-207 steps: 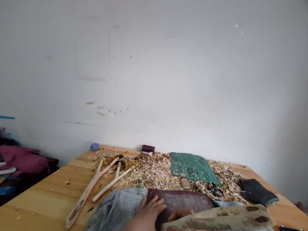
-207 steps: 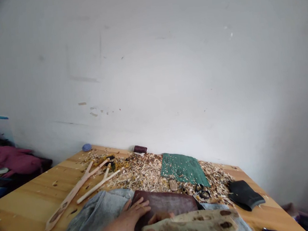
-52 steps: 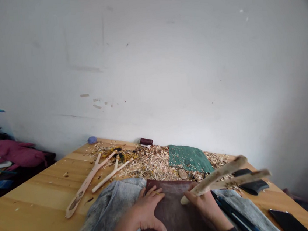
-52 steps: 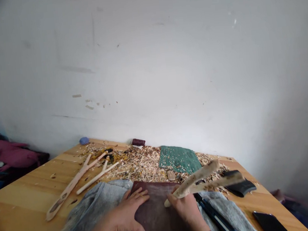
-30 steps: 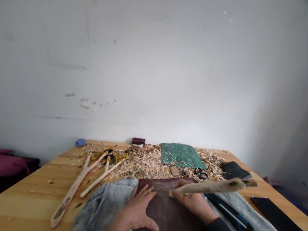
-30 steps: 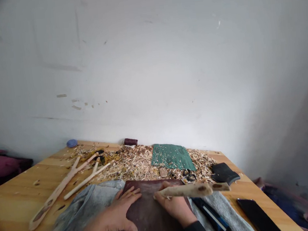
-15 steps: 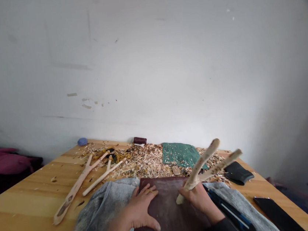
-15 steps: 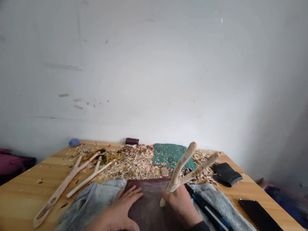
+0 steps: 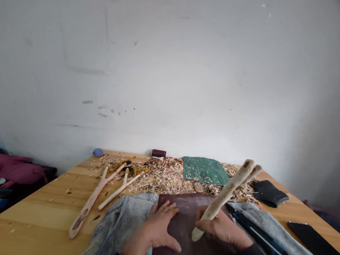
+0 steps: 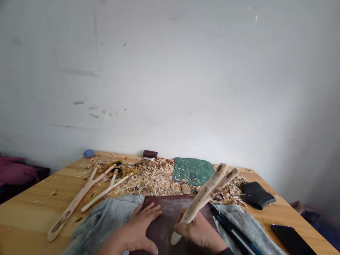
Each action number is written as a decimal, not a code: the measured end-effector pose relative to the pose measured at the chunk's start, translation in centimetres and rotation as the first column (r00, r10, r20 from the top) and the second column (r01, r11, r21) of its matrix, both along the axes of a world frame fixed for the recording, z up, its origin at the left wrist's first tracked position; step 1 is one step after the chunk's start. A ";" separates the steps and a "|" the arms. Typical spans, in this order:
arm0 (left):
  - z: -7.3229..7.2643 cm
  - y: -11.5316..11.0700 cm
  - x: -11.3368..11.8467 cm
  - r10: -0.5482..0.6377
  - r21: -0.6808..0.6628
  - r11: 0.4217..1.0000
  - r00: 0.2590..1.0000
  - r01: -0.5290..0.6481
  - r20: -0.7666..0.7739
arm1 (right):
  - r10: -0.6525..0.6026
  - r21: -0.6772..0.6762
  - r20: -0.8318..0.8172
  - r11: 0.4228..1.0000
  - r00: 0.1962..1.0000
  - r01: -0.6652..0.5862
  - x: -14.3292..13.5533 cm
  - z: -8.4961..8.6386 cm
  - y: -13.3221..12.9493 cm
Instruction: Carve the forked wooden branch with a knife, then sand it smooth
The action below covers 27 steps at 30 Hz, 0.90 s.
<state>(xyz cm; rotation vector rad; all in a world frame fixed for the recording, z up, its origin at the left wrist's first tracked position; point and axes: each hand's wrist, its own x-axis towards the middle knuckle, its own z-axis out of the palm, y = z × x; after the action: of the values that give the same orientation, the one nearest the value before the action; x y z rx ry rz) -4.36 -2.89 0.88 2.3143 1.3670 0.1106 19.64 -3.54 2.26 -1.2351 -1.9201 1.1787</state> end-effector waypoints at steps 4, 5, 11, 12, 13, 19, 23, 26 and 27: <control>-0.5 0.2 -0.1 -0.018 0.020 1.000 1.000 0.018 0.011 | -0.257 0.281 0.033 0.930 0.966 0.237 1.2 -1.1 1.7; -0.6 0.3 -0.2 -0.019 0.021 1.000 1.000 0.018 0.015 | -0.272 0.307 0.034 0.918 0.962 0.249 1.0 -1.2 1.8; -0.3 0.0 -0.1 -0.002 0.015 1.000 0.999 0.002 0.032 | -0.018 0.221 0.093 0.975 0.996 -0.003 -1.5 -0.1 -0.6; -0.2 0.0 -0.1 0.001 0.009 1.000 0.999 -0.001 0.034 | 0.043 0.187 0.068 0.981 0.997 -0.055 -1.6 0.2 -1.0; -0.1 -0.1 -0.1 0.000 0.002 1.000 0.999 0.000 0.035 | 0.093 0.144 0.039 0.985 0.995 -0.097 -1.6 0.5 -1.2; -0.3 0.1 -0.1 -0.011 -0.001 1.000 1.000 0.011 0.022 | -0.075 0.090 0.044 0.993 0.996 0.071 1.0 0.5 0.5; -0.4 0.2 -0.1 -0.013 0.004 1.000 1.000 0.013 0.027 | -0.252 0.315 0.077 0.924 0.965 0.217 1.3 0.1 1.3; -0.2 0.1 0.0 -0.005 0.004 1.000 1.000 0.005 0.026 | -0.100 0.274 0.112 0.959 0.989 0.066 -0.3 0.6 0.3; -0.1 0.1 0.0 -0.002 0.002 1.000 1.000 0.002 0.022 | -0.048 0.253 0.117 0.967 0.992 0.017 -0.9 0.8 -0.2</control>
<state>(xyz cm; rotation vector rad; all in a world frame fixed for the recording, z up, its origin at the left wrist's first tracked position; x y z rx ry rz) -4.37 -2.84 0.75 2.3089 1.3545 0.1363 18.72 -3.77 3.04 -1.2195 -2.0565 0.8272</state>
